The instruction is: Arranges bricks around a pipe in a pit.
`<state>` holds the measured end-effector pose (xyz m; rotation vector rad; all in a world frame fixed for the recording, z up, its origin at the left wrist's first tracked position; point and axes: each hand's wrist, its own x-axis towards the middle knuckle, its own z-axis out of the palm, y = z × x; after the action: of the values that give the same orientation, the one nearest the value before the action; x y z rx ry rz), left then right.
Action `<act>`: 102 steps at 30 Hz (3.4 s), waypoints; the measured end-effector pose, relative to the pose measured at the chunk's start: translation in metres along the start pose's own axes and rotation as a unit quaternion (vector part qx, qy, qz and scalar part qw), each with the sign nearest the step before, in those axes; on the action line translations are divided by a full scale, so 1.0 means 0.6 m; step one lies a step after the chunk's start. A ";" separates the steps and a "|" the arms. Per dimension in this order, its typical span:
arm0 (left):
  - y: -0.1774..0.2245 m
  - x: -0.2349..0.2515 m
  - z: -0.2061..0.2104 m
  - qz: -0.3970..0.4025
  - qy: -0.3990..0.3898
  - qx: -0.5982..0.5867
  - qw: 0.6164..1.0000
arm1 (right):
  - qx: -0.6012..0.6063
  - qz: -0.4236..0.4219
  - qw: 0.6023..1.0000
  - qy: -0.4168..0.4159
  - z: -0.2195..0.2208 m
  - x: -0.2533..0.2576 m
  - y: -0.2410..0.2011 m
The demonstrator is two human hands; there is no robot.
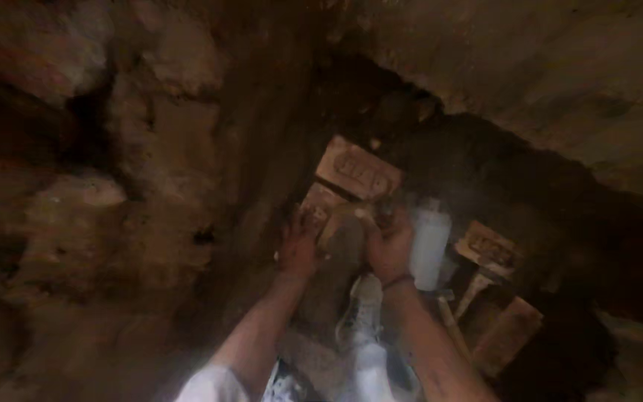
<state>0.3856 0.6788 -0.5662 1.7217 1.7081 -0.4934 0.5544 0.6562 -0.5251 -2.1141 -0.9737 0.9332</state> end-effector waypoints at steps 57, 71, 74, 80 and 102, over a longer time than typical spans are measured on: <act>-0.048 -0.003 0.013 0.046 -0.046 0.048 0.997 | -0.011 0.308 0.909 -0.282 0.066 -0.047 0.174; -0.013 -0.008 -0.023 0.004 -0.133 0.186 0.974 | -0.007 0.385 0.800 -0.459 0.046 -0.261 0.144; -0.021 0.004 -0.006 -0.004 -0.135 0.170 0.976 | 0.036 0.393 0.868 -0.303 -0.011 -0.236 0.124; -0.004 -0.008 -0.013 -0.031 -0.125 0.114 0.985 | 0.109 0.166 0.979 -0.039 -0.110 -0.168 0.015; -0.021 -0.008 -0.016 -0.013 -0.123 -0.002 0.992 | -0.094 -0.044 0.994 0.040 0.042 -0.063 -0.018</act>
<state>0.3713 0.6810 -0.5587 1.5658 1.5564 -0.6836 0.5122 0.6372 -0.5179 -2.2253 -1.1426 0.7322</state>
